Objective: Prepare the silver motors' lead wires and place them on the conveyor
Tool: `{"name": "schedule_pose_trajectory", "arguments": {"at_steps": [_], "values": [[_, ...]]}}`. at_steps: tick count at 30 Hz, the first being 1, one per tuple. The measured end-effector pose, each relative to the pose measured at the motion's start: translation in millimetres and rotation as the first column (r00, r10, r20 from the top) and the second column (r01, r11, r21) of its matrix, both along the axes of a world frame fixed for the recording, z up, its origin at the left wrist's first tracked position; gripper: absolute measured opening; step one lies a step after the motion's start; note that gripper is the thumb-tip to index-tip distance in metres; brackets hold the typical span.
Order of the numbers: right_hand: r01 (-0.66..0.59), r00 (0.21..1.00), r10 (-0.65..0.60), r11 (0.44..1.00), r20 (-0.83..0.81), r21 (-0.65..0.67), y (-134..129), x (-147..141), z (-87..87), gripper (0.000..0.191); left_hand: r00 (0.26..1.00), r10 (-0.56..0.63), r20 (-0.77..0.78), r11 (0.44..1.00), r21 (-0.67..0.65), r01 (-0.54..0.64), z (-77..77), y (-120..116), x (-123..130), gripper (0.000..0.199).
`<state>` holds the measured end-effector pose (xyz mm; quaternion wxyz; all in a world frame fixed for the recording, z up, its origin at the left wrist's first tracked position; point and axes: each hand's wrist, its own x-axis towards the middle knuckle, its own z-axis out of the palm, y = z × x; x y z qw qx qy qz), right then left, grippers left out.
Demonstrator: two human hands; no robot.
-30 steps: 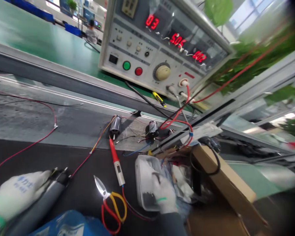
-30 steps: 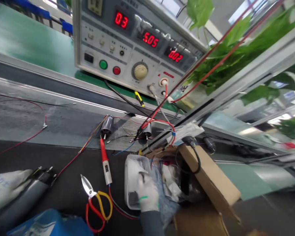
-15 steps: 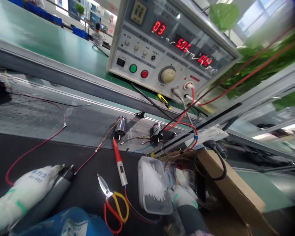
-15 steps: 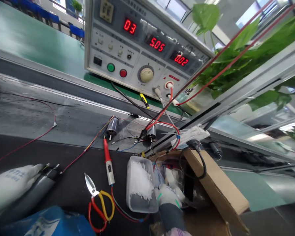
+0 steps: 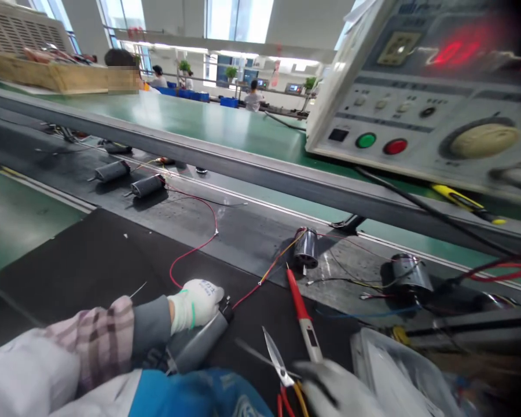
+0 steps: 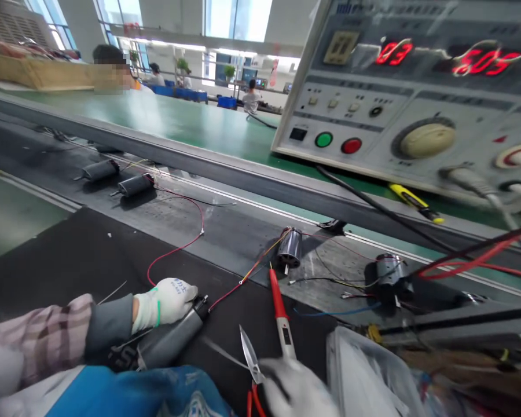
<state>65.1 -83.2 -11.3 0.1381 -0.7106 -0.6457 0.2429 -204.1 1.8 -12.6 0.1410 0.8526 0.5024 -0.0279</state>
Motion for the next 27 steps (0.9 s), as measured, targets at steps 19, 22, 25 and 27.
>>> {"name": "schedule_pose_trajectory", "arguments": {"at_steps": [19, 22, 25, 27], "values": [[0.175, 0.444, -0.413, 0.91, -0.795, -0.375, 68.7, -121.6, -54.9, 0.039, 0.755, 0.253, 0.605, 0.961, -0.067, -0.269, -43.7, -12.9, 9.7, 0.041], [0.143, 0.25, -0.441, 0.898, -0.862, -0.417, 66.3, -120.3, -57.8, 0.039, 0.731, 0.275, 0.625, 0.959, -0.118, -0.259, -36.5, -7.5, 11.3, 0.03], [0.137, 0.333, -0.339, 0.941, -0.88, -0.31, 62.2, -116.9, -53.9, 0.036, 0.77, 0.235, 0.593, 0.96, -0.02, -0.278, -33.3, -4.9, 11.6, 0.025], [0.158, 0.465, -0.278, 0.96, -0.84, -0.231, 59.7, -115.3, -50.5, 0.036, 0.805, 0.211, 0.554, 0.952, 0.07, -0.297, -33.0, -4.4, 11.0, 0.026]]}}
